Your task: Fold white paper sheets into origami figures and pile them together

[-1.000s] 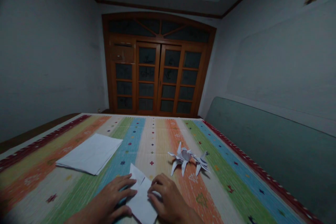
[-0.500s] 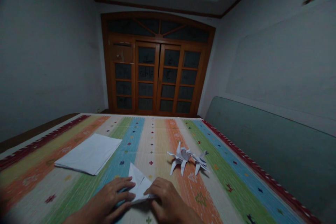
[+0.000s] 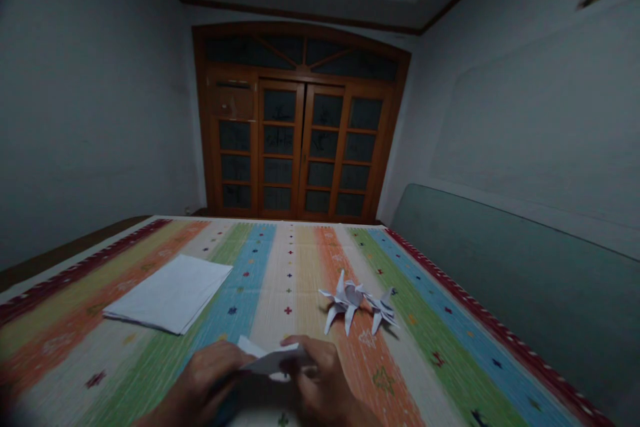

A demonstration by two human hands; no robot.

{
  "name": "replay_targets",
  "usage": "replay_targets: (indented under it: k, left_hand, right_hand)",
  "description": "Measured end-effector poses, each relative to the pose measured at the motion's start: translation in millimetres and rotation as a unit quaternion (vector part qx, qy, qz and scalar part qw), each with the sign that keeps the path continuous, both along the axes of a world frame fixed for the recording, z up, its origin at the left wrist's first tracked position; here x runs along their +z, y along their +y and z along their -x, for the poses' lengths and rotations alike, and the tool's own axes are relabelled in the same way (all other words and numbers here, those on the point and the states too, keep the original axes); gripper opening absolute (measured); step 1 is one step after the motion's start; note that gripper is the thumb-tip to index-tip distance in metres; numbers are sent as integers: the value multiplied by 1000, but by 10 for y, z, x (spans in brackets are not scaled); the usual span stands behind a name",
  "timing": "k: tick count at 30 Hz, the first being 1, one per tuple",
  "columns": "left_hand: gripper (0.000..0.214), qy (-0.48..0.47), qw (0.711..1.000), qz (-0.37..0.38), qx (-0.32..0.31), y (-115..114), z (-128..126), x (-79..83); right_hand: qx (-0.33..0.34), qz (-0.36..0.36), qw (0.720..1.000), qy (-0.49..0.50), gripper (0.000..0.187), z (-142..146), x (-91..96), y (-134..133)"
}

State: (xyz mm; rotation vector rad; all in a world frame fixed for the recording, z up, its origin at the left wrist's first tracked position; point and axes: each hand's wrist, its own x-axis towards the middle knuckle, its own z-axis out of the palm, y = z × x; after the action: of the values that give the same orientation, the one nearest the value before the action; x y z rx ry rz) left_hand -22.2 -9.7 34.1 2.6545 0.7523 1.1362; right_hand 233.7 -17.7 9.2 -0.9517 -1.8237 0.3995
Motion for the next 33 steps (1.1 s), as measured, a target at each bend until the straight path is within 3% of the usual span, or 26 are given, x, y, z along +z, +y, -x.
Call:
replay_targets:
  k: [4, 7, 10, 15, 21, 27, 31, 33]
  left_hand:
    - [30, -93, 988, 93, 83, -57, -37, 18]
    - [52, -142, 961, 206, 116, -43, -87, -23]
    - [56, -144, 948, 257, 119, -2, -121, -69]
    - [38, -48, 967, 208, 136, 41, -110, -161]
    - [26, 58, 983, 95, 144, 58, -73, -302]
    - [61, 171, 978, 27, 120, 95, -45, -396]
    - [43, 117, 986, 42, 113, 74, -58, -373]
    - [37, 76, 988, 54, 123, 69, -62, -387]
  right_hand:
    - [-62, 92, 992, 55, 25, 54, 36, 2]
    - [-40, 157, 983, 84, 32, 80, 93, 32]
    - [-41, 173, 981, 75, 32, 89, 94, 65]
    - [-88, 171, 979, -64, 19, 78, -40, 70]
    - [-63, 115, 981, -145, 25, 70, -116, 42]
    - [-30, 100, 986, -127, 32, 68, -89, 56]
    - [16, 98, 988, -115, 41, 22, -225, 51]
    - [23, 57, 991, -116, 45, -19, -344, 41]
